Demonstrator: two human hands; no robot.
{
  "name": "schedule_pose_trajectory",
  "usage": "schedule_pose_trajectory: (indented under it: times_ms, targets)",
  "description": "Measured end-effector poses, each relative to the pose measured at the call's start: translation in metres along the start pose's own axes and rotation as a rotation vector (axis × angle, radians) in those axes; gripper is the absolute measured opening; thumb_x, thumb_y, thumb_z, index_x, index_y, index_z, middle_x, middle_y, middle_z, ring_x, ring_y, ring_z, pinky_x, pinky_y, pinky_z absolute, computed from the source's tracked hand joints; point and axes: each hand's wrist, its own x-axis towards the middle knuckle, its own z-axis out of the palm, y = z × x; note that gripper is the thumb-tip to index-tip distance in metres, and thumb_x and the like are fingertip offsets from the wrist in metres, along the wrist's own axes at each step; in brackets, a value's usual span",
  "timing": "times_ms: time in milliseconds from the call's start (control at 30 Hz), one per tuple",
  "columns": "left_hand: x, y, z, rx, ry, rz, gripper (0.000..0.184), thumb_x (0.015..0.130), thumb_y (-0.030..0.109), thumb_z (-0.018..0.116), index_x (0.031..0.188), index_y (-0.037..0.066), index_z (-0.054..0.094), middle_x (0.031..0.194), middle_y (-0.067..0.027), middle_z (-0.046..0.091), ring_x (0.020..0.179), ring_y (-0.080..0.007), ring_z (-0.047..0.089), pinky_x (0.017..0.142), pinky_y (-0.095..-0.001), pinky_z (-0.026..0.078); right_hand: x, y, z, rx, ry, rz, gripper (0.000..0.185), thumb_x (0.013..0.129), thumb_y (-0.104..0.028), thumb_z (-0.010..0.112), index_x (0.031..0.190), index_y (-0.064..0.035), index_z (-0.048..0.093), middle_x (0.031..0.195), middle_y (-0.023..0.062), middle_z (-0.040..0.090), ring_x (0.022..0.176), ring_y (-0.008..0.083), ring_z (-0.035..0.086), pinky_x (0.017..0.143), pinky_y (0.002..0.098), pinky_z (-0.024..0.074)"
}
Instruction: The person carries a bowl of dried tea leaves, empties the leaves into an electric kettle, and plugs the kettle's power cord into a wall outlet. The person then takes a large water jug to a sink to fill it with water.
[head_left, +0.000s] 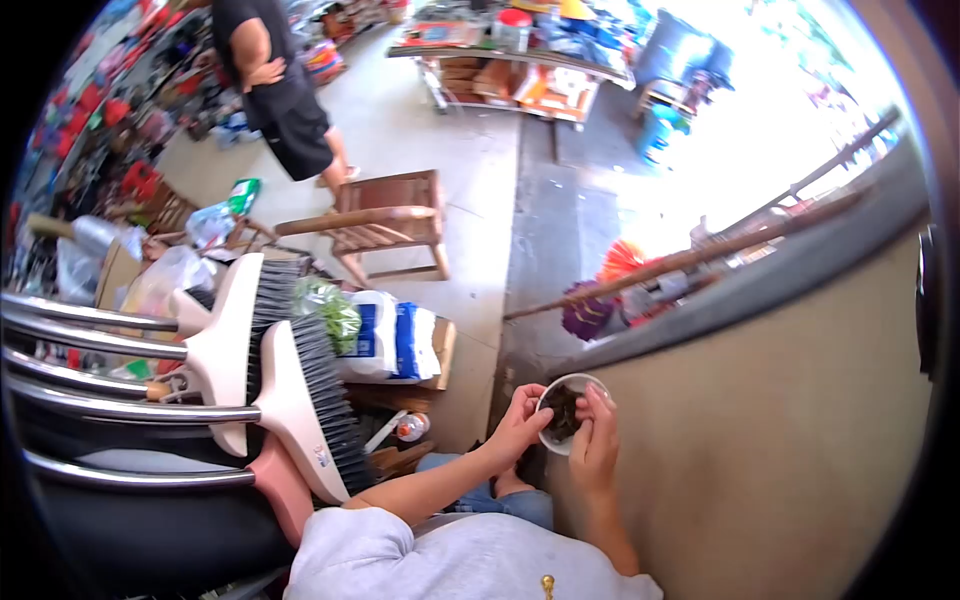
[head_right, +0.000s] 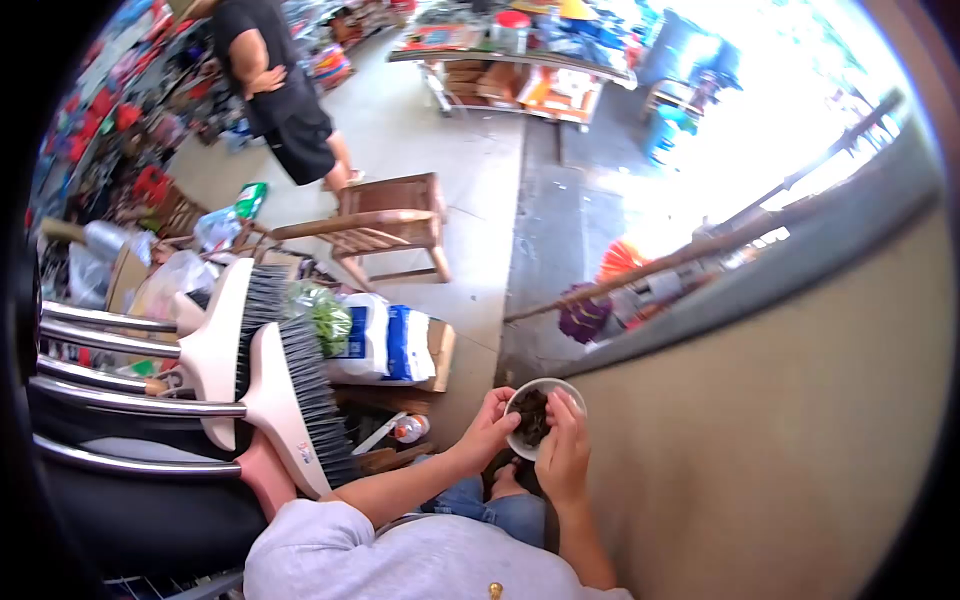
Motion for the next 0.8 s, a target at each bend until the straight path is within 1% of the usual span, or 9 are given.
schedule_pose_trajectory:
  times_ms: [67,167,233,300,367,433,567,633,800]
  targets:
    - [-0.003,0.025,-0.027,-0.016,0.111,0.061,0.035,0.086,0.017,0.05,0.115,0.01,0.031,0.099,-0.0026,0.046,0.087,-0.0087,0.049,0.069,-0.0232,0.046,0.034,-0.012,0.036,0.016,-0.115,-0.131,0.038,0.073,0.008,0.049,0.11,-0.0002,0.049,0.11,0.0173,0.052,0.096,0.0311,0.053,0.082,0.0376,0.0434]
    - [0.012,0.075,-0.05,-0.098,0.332,0.178,0.034,0.087,0.017,0.048,0.116,0.011,0.031,0.105,-0.0029,0.047,0.095,-0.0099,0.049,0.073,-0.0246,0.047,0.086,-0.02,0.086,0.168,-0.141,-0.269,0.034,0.071,0.008,0.051,0.104,-0.0009,0.054,0.109,0.0164,0.052,0.094,0.0313,0.053,0.082,0.0377,0.0431]
    - [0.016,0.097,-0.072,-0.124,0.393,0.238,0.036,0.087,0.016,0.049,0.117,0.011,0.031,0.108,-0.0032,0.047,0.097,-0.0112,0.049,0.075,-0.0256,0.047,0.116,-0.028,0.121,0.178,-0.156,-0.346,0.032,0.069,0.008,0.053,0.099,-0.003,0.058,0.11,0.0157,0.051,0.091,0.0296,0.052,0.079,0.0376,0.0439]
    - [0.038,0.106,-0.088,-0.194,0.489,0.324,0.037,0.087,0.015,0.05,0.118,0.011,0.03,0.108,-0.0035,0.047,0.096,-0.0119,0.05,0.075,-0.0266,0.047,0.145,-0.019,0.146,0.191,-0.298,-0.33,0.037,0.068,0.013,0.048,0.099,-0.0032,0.058,0.114,0.0154,0.048,0.087,0.0237,0.053,0.075,0.0317,0.0457]
    - [0.058,0.125,-0.112,-0.171,0.518,0.391,0.039,0.086,0.014,0.051,0.118,0.011,0.03,0.108,-0.0039,0.047,0.096,-0.0118,0.05,0.075,-0.0268,0.048,0.18,-0.022,0.169,0.229,-0.442,-0.323,0.038,0.066,0.014,0.048,0.098,-0.0037,0.059,0.117,0.016,0.044,0.087,0.0228,0.051,0.074,0.0313,0.0456]
    - [0.085,0.147,-0.131,-0.251,0.533,0.473,0.039,0.086,0.014,0.052,0.118,0.011,0.03,0.108,-0.0038,0.047,0.095,-0.0111,0.05,0.075,-0.0263,0.048,0.217,-0.022,0.197,0.279,-0.48,-0.364,0.038,0.065,0.014,0.047,0.097,-0.0038,0.059,0.116,0.016,0.043,0.084,0.0217,0.051,0.073,0.0305,0.0454]
    - [0.14,0.201,-0.158,-0.29,0.553,0.45,0.038,0.086,0.015,0.052,0.117,0.011,0.03,0.107,-0.0037,0.046,0.095,-0.0107,0.05,0.075,-0.0265,0.049,0.291,-0.022,0.232,0.245,-0.531,-0.378,0.038,0.065,0.014,0.047,0.096,-0.0034,0.059,0.117,0.0166,0.041,0.084,0.0216,0.051,0.073,0.0309,0.0456]
    - [0.164,0.228,-0.166,-0.23,0.548,0.447,0.037,0.086,0.015,0.052,0.117,0.013,0.032,0.107,-0.0034,0.046,0.096,-0.0106,0.05,0.075,-0.0277,0.049,0.327,-0.022,0.247,0.193,-0.558,-0.371,0.042,0.063,0.015,0.047,0.098,-0.0038,0.06,0.117,0.0163,0.04,0.089,0.0253,0.052,0.076,0.0333,0.0464]
    - [0.2,0.289,-0.186,-0.342,0.52,0.485,0.038,0.086,0.019,0.055,0.116,0.014,0.032,0.107,-0.0024,0.046,0.098,-0.0112,0.048,0.079,-0.0279,0.047,0.398,-0.053,0.283,0.274,-0.635,-0.363,0.035,0.065,0.014,0.048,0.095,-0.0021,0.058,0.114,0.0193,0.041,0.099,0.0277,0.05,0.081,0.0343,0.0441]
